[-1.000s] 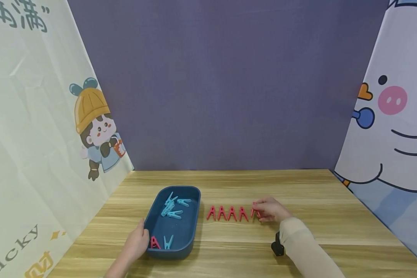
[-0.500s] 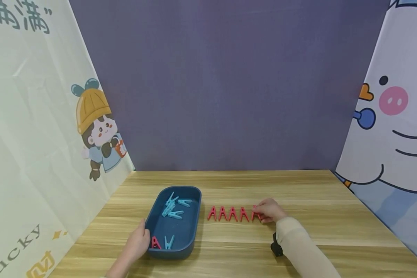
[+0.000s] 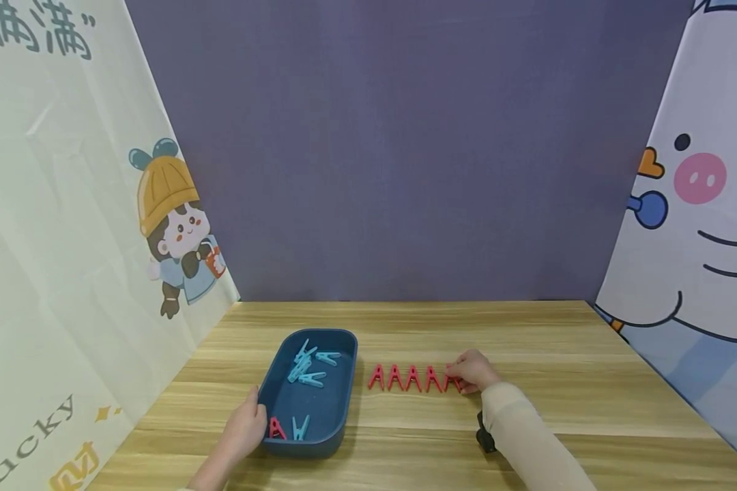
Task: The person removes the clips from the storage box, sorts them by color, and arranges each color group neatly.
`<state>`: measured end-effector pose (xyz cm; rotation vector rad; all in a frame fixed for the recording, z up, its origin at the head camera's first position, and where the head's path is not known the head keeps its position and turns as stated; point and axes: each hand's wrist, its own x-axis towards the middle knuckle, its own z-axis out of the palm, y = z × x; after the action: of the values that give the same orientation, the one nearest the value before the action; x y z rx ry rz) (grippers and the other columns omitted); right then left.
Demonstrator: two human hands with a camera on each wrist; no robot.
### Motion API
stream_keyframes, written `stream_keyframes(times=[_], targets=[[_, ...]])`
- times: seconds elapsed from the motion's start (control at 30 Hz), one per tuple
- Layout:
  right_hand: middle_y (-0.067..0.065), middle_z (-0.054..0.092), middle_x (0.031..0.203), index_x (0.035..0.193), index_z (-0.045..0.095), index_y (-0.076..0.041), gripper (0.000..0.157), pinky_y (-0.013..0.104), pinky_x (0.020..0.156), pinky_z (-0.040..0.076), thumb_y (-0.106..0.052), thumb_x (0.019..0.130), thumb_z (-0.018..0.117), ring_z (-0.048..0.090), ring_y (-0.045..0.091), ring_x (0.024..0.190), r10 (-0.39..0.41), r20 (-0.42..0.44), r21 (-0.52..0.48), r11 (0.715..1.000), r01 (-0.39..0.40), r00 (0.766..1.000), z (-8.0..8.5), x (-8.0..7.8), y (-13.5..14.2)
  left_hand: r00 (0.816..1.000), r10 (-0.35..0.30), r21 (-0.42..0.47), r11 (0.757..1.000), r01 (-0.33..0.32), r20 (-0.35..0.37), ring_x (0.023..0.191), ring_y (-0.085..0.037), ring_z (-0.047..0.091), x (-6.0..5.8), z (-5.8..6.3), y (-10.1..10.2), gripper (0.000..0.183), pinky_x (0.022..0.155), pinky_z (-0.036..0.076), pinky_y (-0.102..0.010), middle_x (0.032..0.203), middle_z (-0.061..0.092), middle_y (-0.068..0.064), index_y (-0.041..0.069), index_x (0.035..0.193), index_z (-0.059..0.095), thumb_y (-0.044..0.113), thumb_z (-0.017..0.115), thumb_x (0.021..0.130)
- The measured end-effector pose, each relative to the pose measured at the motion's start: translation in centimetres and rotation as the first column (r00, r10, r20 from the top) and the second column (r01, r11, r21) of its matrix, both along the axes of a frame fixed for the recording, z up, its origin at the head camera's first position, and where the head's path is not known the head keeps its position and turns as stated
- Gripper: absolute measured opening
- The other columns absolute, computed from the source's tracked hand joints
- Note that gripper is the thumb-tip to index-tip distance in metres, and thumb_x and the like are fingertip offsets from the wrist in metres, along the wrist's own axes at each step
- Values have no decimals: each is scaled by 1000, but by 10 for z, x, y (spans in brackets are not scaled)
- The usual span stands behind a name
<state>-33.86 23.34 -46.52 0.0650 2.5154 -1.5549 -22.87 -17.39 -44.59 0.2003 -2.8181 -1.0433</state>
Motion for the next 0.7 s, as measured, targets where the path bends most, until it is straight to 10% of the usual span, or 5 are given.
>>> stream_keyframes(times=[0.53,0.7], targets=[[6,51,67,84,59,3,8,27,49,50,-5,85,62,50,14,52,0,-6,12,1000,0,1000,-1,1,2,1000,8,25,1000,-9,21,96,-37,52,-1,0,-1,52,62,45,-40,129,36,-39,-20,135,21,8,32,93],[5,52,66,86,61,3,11,27,48,50,-8,85,62,49,13,52,-3,-23,1,1000,3,1000,-1,-3,6,1000,10,24,1000,-10,13,114,-45,45,0,-1,-1,51,85,44,-53,129,36,-39,-20,134,22,8,32,93]])
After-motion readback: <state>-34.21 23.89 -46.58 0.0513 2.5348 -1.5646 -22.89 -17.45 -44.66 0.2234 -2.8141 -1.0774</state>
